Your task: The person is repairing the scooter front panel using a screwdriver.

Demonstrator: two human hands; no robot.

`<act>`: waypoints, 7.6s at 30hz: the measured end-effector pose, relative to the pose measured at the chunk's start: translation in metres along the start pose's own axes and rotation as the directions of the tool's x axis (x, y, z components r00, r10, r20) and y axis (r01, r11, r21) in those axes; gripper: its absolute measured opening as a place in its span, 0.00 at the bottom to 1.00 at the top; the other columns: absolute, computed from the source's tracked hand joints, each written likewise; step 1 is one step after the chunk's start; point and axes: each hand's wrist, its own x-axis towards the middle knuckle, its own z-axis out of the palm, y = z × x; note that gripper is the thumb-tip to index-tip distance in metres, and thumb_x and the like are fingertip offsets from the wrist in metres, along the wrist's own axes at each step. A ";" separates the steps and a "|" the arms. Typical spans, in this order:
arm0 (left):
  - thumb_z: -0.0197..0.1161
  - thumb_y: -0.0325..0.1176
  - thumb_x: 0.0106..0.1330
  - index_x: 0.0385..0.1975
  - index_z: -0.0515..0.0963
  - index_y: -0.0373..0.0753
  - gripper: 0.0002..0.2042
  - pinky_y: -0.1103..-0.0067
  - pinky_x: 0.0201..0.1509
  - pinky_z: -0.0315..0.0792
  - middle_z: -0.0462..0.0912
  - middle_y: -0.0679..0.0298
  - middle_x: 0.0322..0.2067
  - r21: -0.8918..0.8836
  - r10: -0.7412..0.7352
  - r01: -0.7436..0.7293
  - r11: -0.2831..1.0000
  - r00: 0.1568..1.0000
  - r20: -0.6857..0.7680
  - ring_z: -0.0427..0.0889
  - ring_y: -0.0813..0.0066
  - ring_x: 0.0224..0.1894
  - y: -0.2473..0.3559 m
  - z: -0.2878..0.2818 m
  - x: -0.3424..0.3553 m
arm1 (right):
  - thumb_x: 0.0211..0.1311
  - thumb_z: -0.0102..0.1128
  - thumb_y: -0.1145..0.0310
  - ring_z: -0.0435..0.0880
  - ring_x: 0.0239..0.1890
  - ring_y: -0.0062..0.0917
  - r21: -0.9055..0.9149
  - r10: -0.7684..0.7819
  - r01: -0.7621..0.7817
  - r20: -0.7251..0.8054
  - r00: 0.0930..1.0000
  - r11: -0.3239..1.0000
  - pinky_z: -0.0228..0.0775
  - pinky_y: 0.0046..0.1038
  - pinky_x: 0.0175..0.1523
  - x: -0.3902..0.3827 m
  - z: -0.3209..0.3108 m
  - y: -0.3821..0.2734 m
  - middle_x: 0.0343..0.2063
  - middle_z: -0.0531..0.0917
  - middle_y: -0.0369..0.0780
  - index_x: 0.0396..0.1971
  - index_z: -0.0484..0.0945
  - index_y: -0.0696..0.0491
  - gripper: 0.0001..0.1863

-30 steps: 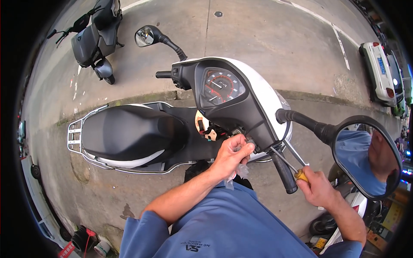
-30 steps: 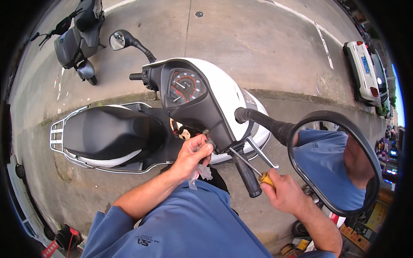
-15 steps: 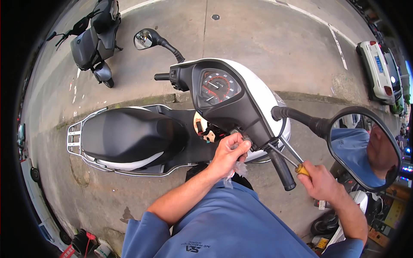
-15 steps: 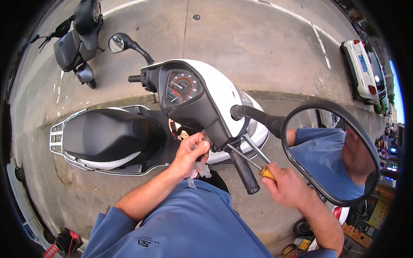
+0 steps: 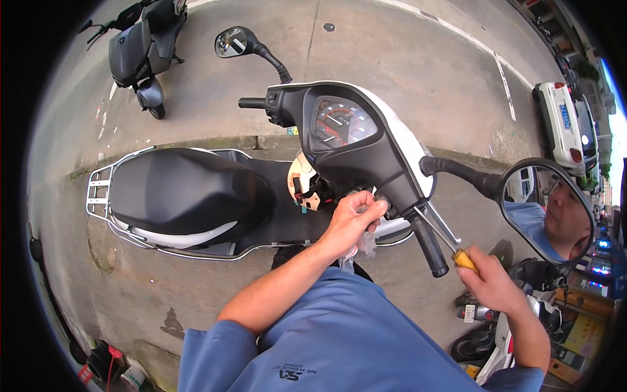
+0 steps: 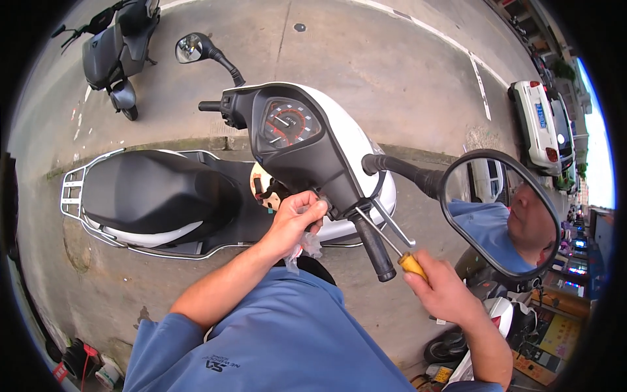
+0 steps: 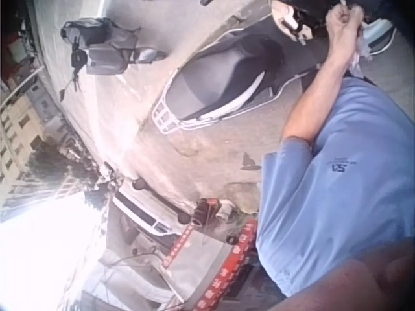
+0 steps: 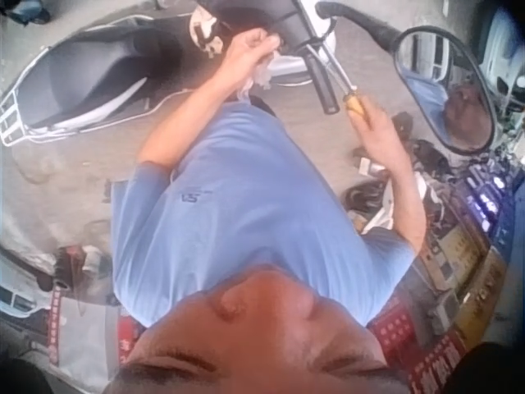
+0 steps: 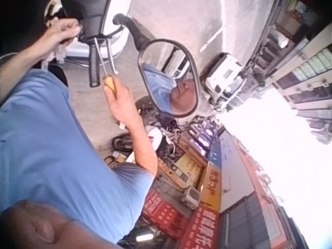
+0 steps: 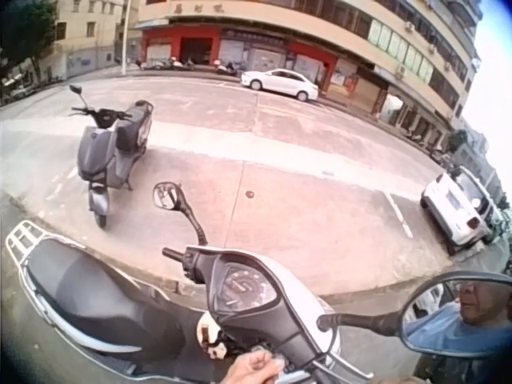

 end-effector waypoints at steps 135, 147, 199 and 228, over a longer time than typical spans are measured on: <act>0.59 0.43 0.72 0.29 0.74 0.37 0.15 0.84 0.21 0.66 0.84 0.59 0.28 0.305 -0.284 0.258 0.917 0.958 0.043 0.73 0.83 0.18 0.040 -0.011 0.003 | 0.57 0.63 0.63 0.80 0.22 0.50 -0.473 -0.074 0.088 0.047 0.996 0.877 0.72 0.44 0.30 0.022 -0.025 0.011 0.15 0.76 0.50 0.29 0.71 0.57 0.14; 0.63 0.44 0.69 0.28 0.70 0.40 0.15 0.83 0.24 0.64 0.77 0.65 0.20 0.000 -0.192 0.194 0.981 0.975 0.113 0.71 0.81 0.19 0.014 -0.012 0.002 | 0.54 0.65 0.64 0.81 0.19 0.45 -0.449 -0.086 0.100 0.050 0.995 0.888 0.73 0.38 0.29 0.033 -0.021 0.023 0.11 0.74 0.48 0.26 0.73 0.57 0.13; 0.64 0.40 0.68 0.24 0.70 0.40 0.15 0.84 0.22 0.63 0.74 0.69 0.18 -0.061 -0.155 0.159 0.985 0.986 0.065 0.69 0.85 0.18 0.013 -0.006 0.005 | 0.56 0.61 0.70 0.79 0.21 0.52 -0.178 -0.126 0.151 0.141 0.982 0.972 0.71 0.42 0.27 0.049 -0.006 0.033 0.14 0.75 0.50 0.30 0.68 0.60 0.12; 0.72 0.45 0.61 0.23 0.72 0.37 0.19 0.86 0.21 0.63 0.74 0.70 0.20 0.449 -0.122 0.046 0.892 0.983 0.141 0.70 0.88 0.19 0.022 -0.037 0.029 | 0.56 0.62 0.71 0.79 0.23 0.53 -0.237 -0.092 0.115 0.107 0.990 0.965 0.71 0.44 0.29 0.041 -0.002 0.028 0.16 0.76 0.52 0.35 0.69 0.63 0.14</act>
